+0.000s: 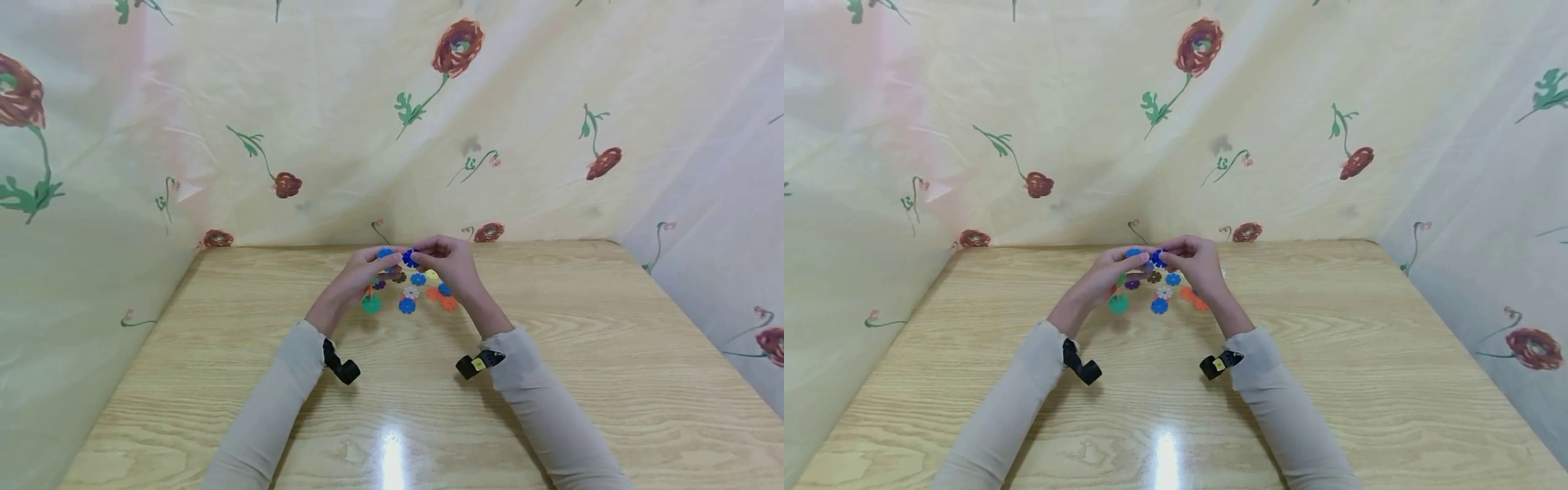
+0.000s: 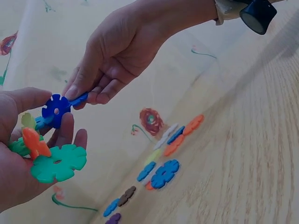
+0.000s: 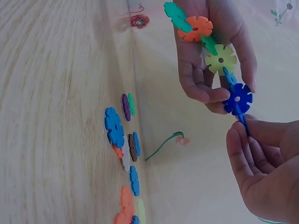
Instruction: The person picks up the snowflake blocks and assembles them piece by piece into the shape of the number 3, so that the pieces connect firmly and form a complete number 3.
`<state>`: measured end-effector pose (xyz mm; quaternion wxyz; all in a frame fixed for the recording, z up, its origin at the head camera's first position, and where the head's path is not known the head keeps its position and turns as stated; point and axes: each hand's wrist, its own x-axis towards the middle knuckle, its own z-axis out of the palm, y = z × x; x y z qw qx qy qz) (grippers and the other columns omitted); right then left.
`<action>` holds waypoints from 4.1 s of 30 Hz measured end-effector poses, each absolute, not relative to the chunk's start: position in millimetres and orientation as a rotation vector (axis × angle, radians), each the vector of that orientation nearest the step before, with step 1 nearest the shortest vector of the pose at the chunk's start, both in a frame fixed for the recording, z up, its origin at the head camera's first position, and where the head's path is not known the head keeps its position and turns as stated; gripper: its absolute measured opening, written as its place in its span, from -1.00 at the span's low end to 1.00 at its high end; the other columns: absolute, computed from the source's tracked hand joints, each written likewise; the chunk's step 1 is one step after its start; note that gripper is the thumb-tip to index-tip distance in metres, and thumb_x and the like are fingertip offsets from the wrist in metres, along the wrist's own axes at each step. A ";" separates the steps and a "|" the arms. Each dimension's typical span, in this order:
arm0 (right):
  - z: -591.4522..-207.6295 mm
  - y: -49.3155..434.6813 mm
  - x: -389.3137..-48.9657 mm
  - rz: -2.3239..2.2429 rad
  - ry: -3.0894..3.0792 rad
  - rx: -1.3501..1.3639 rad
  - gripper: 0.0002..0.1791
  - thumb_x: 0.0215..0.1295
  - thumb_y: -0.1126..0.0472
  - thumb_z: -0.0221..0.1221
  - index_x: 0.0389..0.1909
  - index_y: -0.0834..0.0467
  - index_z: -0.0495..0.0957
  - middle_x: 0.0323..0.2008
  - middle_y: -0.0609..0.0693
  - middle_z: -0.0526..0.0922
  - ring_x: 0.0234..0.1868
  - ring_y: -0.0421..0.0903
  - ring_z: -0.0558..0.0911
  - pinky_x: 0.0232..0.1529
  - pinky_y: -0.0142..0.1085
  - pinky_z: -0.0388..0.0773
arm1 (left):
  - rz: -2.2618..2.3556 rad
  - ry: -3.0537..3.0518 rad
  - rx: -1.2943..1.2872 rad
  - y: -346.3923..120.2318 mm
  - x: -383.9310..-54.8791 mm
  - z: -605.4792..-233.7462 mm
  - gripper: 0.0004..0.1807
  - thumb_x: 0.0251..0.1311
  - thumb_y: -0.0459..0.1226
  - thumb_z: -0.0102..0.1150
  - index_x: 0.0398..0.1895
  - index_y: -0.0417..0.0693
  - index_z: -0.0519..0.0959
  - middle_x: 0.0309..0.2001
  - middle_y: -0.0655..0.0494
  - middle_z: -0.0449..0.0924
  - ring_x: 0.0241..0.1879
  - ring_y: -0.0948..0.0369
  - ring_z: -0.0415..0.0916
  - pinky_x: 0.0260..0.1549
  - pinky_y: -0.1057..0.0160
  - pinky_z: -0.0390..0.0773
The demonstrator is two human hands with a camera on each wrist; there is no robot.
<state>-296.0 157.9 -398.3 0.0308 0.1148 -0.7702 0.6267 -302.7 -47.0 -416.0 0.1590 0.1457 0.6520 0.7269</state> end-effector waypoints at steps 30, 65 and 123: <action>-410.1 181.3 -298.9 1.490 -3.059 0.872 -0.68 0.36 0.31 0.28 0.08 0.36 0.61 -0.25 0.24 0.72 -0.23 0.17 0.68 -0.19 -0.13 0.66 | 2.019 1.897 0.488 -57.5 -309.7 -416.9 -0.64 0.55 -0.25 0.02 0.28 -0.24 0.49 -0.17 0.02 0.57 -0.06 0.11 0.56 0.39 -0.25 0.34; -415.0 181.7 -302.1 1.266 -3.033 0.752 -0.88 0.23 0.43 0.33 -0.22 0.31 0.65 -0.43 0.04 0.59 -0.42 -0.13 0.49 -0.40 -0.36 0.46 | 1.973 1.925 0.467 -56.2 -310.6 -419.7 -0.60 0.58 -0.20 -0.05 0.38 -0.10 0.45 -0.13 0.11 0.59 0.08 -0.07 0.57 0.33 -0.23 0.40; -405.7 161.5 -296.3 1.483 -2.407 0.721 -0.95 0.24 0.41 0.37 -0.30 0.27 0.77 -0.25 0.19 0.73 -0.18 0.07 0.71 -0.17 -0.49 0.68 | 2.060 1.845 0.364 -50.9 -307.8 -421.8 -0.96 0.47 -0.38 0.10 -0.15 -0.17 0.53 -0.09 -0.29 0.69 -0.27 0.21 0.71 -0.03 0.16 0.73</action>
